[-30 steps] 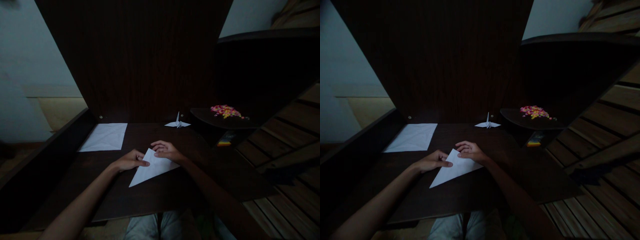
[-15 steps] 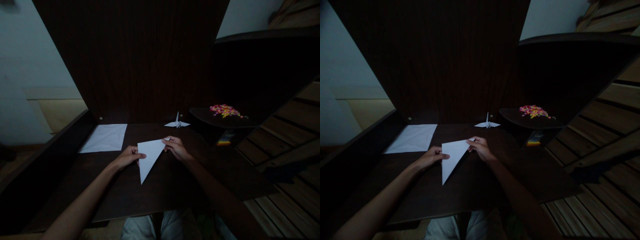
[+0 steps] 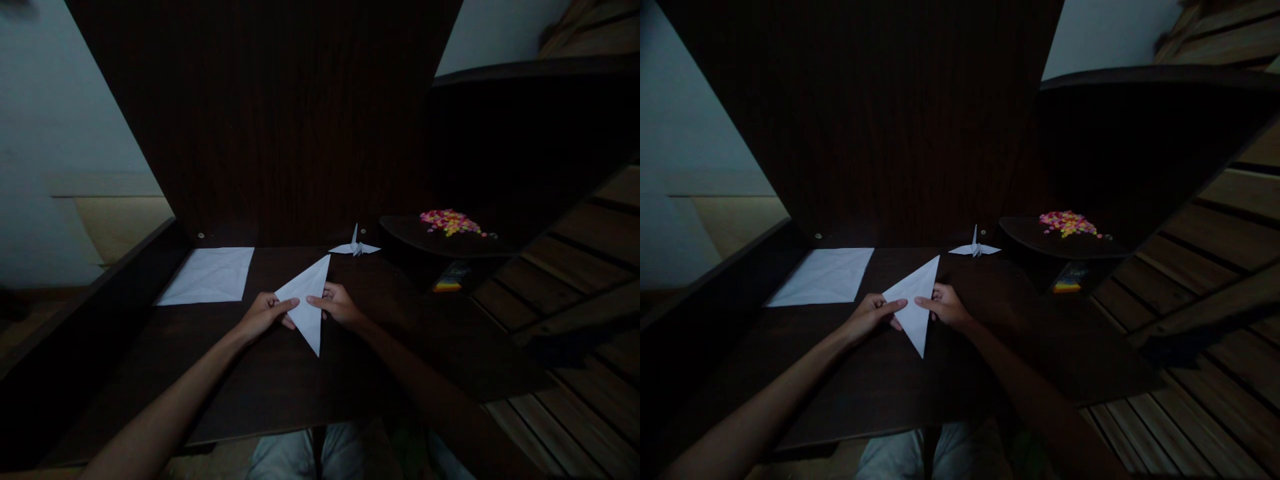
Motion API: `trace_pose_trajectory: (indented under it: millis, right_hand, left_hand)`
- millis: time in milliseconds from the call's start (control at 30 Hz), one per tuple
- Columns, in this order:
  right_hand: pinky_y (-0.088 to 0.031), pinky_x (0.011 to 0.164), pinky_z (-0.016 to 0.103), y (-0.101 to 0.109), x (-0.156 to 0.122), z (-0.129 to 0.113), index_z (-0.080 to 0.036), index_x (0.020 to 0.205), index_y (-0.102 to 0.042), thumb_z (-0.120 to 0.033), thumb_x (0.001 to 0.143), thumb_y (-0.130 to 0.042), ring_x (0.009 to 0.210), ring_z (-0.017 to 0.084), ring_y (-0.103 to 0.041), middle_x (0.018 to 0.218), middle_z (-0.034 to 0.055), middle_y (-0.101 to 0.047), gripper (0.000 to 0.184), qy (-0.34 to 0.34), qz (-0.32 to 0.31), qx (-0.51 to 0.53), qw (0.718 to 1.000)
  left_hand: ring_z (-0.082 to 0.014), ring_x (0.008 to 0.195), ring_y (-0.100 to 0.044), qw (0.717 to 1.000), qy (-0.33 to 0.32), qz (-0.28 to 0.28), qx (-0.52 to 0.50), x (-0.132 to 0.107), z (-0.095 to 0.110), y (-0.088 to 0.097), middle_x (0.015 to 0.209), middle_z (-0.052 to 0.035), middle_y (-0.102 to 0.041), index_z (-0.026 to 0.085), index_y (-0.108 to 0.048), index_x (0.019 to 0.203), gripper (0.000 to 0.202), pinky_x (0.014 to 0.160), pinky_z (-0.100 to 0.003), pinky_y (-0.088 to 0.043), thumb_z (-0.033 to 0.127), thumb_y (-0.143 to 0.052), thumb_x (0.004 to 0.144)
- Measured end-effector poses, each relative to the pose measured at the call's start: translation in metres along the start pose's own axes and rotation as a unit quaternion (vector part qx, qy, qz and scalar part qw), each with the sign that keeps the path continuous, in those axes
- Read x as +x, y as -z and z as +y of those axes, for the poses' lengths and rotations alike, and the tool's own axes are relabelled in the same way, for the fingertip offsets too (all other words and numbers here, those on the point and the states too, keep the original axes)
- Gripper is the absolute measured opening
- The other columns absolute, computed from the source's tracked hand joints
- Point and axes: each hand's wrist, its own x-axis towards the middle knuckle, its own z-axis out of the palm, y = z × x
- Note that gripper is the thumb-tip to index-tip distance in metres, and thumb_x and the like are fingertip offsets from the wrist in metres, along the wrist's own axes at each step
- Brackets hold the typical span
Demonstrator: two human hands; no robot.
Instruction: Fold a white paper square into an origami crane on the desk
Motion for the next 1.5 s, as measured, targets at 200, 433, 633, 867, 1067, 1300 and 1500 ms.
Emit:
trace_pose_trajectory:
  millis: [200, 433, 633, 867, 1067, 1300, 1500]
  right_hand:
    - [-0.032, 0.032, 0.019, 0.003, 0.000, 0.002, -0.013, 0.089, -0.061, -0.038, 0.066, -0.073, 0.038, 0.008, -0.046, 0.056, -0.0017, -0.059, 0.036, -0.007, -0.005, 0.007, 1.000]
    - [-0.045, 0.055, 0.024, 0.001, 0.000, -0.001, -0.019, 0.090, -0.064, -0.028, 0.064, -0.069, 0.058, 0.013, -0.056, 0.067, 0.0002, -0.063, 0.027, -0.016, 0.014, 0.104, 0.994]
    - [-0.046, 0.062, 0.029, 0.005, 0.000, -0.004, -0.015, 0.075, -0.070, -0.031, 0.067, -0.056, 0.070, 0.019, -0.058, 0.076, 0.0076, -0.068, 0.023, -0.003, -0.023, 0.129, 0.991]
    - [-0.048, 0.069, 0.028, 0.007, -0.004, -0.005, -0.017, 0.085, -0.069, -0.026, 0.063, -0.073, 0.078, 0.018, -0.062, 0.087, 0.0048, -0.068, 0.024, 0.021, -0.005, 0.051, 0.998]
    - [-0.052, 0.050, 0.030, 0.005, -0.003, -0.010, -0.023, 0.121, -0.048, -0.026, 0.061, -0.077, 0.056, 0.017, -0.065, 0.082, 0.0013, -0.067, 0.067, -0.034, -0.007, 0.060, 0.998]
    - [-0.050, 0.055, 0.025, 0.012, 0.003, -0.011, -0.016, 0.101, -0.057, -0.029, 0.057, -0.081, 0.056, 0.013, -0.062, 0.069, 0.0003, -0.067, 0.052, 0.058, 0.136, 0.034, 0.988]
    - [-0.048, 0.053, 0.025, 0.001, 0.002, -0.008, -0.016, 0.085, -0.065, -0.031, 0.055, -0.082, 0.055, 0.012, -0.058, 0.068, 0.0012, -0.066, 0.038, 0.072, 0.125, 0.075, 0.987]
  left_hand:
    - [-0.0178, 0.051, -0.065, 0.997, -0.029, 0.006, -0.072, 0.002, 0.000, 0.004, 0.064, -0.0068, -0.070, 0.009, -0.061, 0.101, 0.035, 0.049, -0.026, -0.053, 0.028, -0.069, 0.072]
    - [-0.0214, 0.051, -0.067, 0.989, -0.006, 0.029, -0.148, 0.001, 0.005, 0.006, 0.059, -0.0090, -0.069, 0.008, -0.058, 0.105, 0.031, 0.050, -0.030, -0.055, 0.016, -0.058, 0.075]
    - [-0.0225, 0.059, -0.069, 0.977, -0.008, 0.000, -0.215, 0.002, 0.006, 0.011, 0.065, -0.0130, -0.071, 0.005, -0.067, 0.088, 0.025, 0.058, -0.033, -0.057, 0.018, -0.055, 0.070]
    - [-0.0183, 0.063, -0.067, 0.987, -0.032, 0.076, -0.137, 0.002, 0.002, 0.007, 0.074, -0.0100, -0.072, 0.006, -0.070, 0.084, 0.028, 0.060, -0.029, -0.057, 0.025, -0.076, 0.064]
    - [-0.0168, 0.067, -0.068, 0.981, -0.070, 0.146, -0.109, 0.003, 0.002, 0.008, 0.061, -0.0003, -0.069, 0.010, -0.060, 0.118, 0.061, 0.075, -0.033, -0.058, 0.023, -0.081, 0.062]
    - [-0.0195, 0.074, -0.069, 0.993, -0.042, 0.065, -0.092, 0.001, 0.001, 0.010, 0.080, -0.0063, -0.072, 0.011, -0.062, 0.106, 0.052, 0.069, -0.031, -0.057, 0.018, -0.081, 0.058]
    - [-0.0185, 0.063, -0.068, 0.998, 0.002, -0.046, -0.045, -0.002, -0.002, -0.002, 0.080, -0.0124, -0.072, 0.007, -0.068, 0.089, 0.029, 0.059, -0.028, -0.054, 0.024, -0.076, 0.067]
